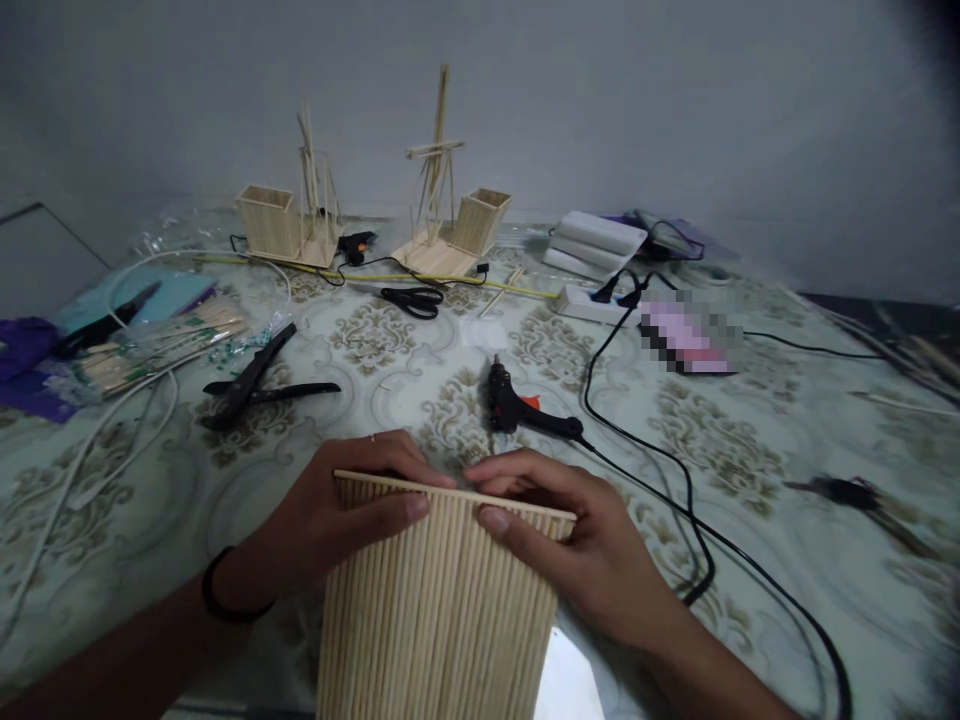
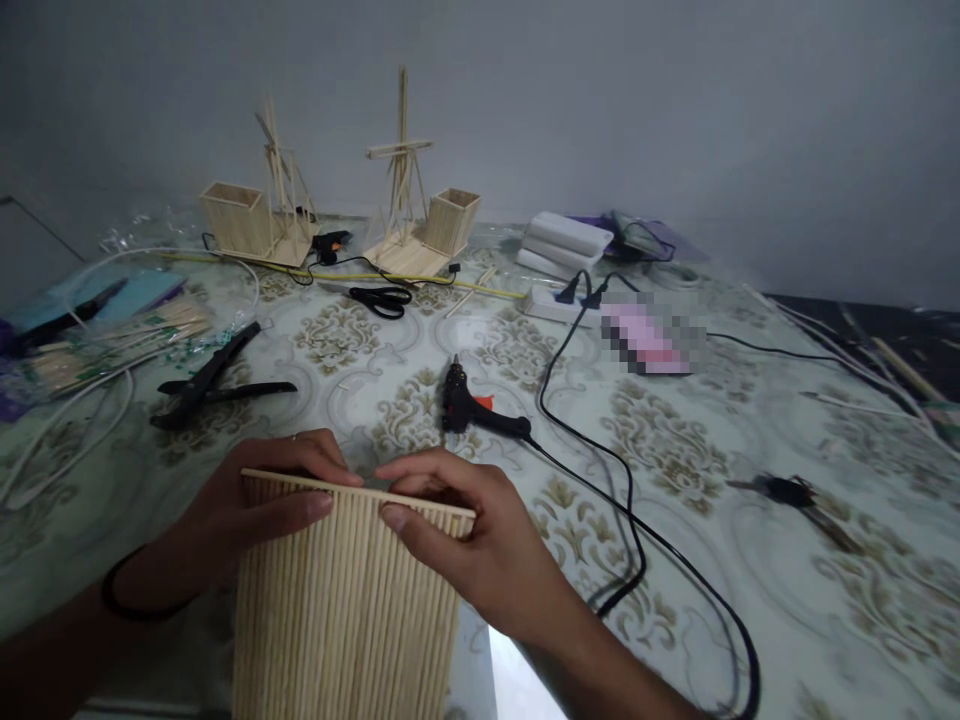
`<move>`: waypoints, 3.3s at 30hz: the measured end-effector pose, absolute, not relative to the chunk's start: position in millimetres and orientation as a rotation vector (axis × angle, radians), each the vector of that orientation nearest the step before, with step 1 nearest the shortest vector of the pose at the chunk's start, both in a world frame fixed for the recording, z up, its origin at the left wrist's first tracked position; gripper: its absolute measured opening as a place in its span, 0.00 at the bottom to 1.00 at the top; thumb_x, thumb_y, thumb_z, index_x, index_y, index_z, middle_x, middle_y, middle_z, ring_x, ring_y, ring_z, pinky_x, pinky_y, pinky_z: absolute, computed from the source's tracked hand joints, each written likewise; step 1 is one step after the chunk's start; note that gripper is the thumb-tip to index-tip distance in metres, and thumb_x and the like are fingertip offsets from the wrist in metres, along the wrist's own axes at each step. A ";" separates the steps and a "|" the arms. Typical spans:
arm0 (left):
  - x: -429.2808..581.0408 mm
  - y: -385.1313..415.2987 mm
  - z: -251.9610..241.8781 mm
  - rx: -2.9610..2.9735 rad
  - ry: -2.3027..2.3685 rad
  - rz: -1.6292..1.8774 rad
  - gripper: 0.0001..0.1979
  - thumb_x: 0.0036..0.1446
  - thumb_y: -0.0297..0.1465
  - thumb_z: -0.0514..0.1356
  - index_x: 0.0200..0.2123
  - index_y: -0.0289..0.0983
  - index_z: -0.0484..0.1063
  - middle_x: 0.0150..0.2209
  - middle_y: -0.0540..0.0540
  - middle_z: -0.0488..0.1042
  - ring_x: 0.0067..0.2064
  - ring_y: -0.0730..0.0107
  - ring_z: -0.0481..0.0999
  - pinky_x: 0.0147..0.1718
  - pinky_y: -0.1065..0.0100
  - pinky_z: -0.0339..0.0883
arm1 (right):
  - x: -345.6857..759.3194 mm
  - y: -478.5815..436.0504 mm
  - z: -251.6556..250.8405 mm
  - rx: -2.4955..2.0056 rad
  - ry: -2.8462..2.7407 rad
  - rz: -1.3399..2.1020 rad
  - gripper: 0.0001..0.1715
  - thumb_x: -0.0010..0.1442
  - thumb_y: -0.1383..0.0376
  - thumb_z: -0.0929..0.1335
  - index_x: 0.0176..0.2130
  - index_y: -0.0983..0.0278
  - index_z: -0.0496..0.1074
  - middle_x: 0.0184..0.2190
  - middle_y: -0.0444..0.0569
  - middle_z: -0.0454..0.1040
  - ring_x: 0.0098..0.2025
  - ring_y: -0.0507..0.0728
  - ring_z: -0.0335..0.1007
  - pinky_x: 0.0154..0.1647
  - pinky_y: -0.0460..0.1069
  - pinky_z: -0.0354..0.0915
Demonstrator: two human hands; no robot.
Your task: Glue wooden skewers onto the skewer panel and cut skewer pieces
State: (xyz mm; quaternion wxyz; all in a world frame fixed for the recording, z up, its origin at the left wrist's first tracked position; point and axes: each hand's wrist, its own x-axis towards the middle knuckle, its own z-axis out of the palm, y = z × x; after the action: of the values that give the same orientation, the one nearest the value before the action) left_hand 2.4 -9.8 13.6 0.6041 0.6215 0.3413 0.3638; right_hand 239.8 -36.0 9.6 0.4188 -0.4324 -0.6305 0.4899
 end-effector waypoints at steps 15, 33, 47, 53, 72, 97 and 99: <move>0.9 -7.7 12.9 1.415 0.737 0.802 0.07 0.63 0.37 0.70 0.43 0.46 0.88 0.39 0.46 0.78 0.40 0.65 0.76 0.40 0.67 0.69 | 240.3 -35.3 11.3 -1.053 -1.635 1.158 0.07 0.66 0.61 0.74 0.36 0.60 0.83 0.30 0.47 0.85 0.32 0.55 0.81 0.34 0.48 0.74; -11.3 0.2 18.3 1.449 0.784 0.686 0.12 0.63 0.40 0.69 0.46 0.45 0.89 0.44 0.41 0.82 0.41 0.59 0.79 0.39 0.63 0.72 | 241.4 -32.6 10.9 -1.069 -1.641 1.147 0.09 0.66 0.59 0.74 0.40 0.58 0.86 0.32 0.47 0.85 0.33 0.56 0.81 0.37 0.49 0.75; -11.1 0.9 21.2 1.581 0.821 0.711 0.11 0.64 0.37 0.69 0.48 0.49 0.88 0.42 0.43 0.85 0.42 0.58 0.82 0.40 0.62 0.75 | 241.0 -32.8 13.0 -1.071 -1.621 1.140 0.08 0.67 0.61 0.74 0.39 0.57 0.87 0.31 0.46 0.85 0.33 0.56 0.80 0.38 0.50 0.74; -9.6 -0.4 20.5 1.652 0.848 0.706 0.13 0.65 0.34 0.68 0.51 0.49 0.87 0.41 0.46 0.87 0.40 0.63 0.83 0.40 0.67 0.74 | 240.7 -32.4 10.9 -1.092 -1.584 1.140 0.08 0.66 0.61 0.74 0.37 0.58 0.86 0.30 0.46 0.84 0.33 0.56 0.79 0.35 0.49 0.72; -9.1 -0.1 22.7 1.569 0.802 0.697 0.09 0.62 0.36 0.70 0.46 0.45 0.84 0.45 0.49 0.80 0.42 0.66 0.77 0.41 0.68 0.69 | 239.6 -32.4 9.2 -1.075 -1.627 1.103 0.07 0.66 0.62 0.74 0.37 0.57 0.85 0.31 0.44 0.84 0.33 0.54 0.79 0.35 0.47 0.70; -6.3 -2.5 19.8 1.332 0.826 0.631 0.09 0.62 0.39 0.70 0.41 0.40 0.85 0.38 0.48 0.78 0.38 0.69 0.73 0.37 0.69 0.63 | 238.1 -32.7 5.8 -1.042 -1.630 1.019 0.09 0.66 0.65 0.74 0.40 0.53 0.87 0.31 0.43 0.84 0.32 0.53 0.78 0.33 0.46 0.70; -7.5 -1.9 20.6 1.336 0.807 0.622 0.09 0.62 0.38 0.70 0.41 0.40 0.85 0.38 0.48 0.78 0.37 0.69 0.73 0.37 0.69 0.63 | 237.8 -32.7 5.5 -1.035 -1.635 1.012 0.09 0.66 0.65 0.74 0.41 0.53 0.87 0.31 0.44 0.84 0.32 0.53 0.79 0.33 0.47 0.71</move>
State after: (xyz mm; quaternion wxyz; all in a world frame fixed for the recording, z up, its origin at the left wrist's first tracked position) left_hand -7.5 -1.9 20.6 0.6674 0.5920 0.3577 0.2758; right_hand 237.8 -32.7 5.5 0.4608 -0.4205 -0.6647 0.4111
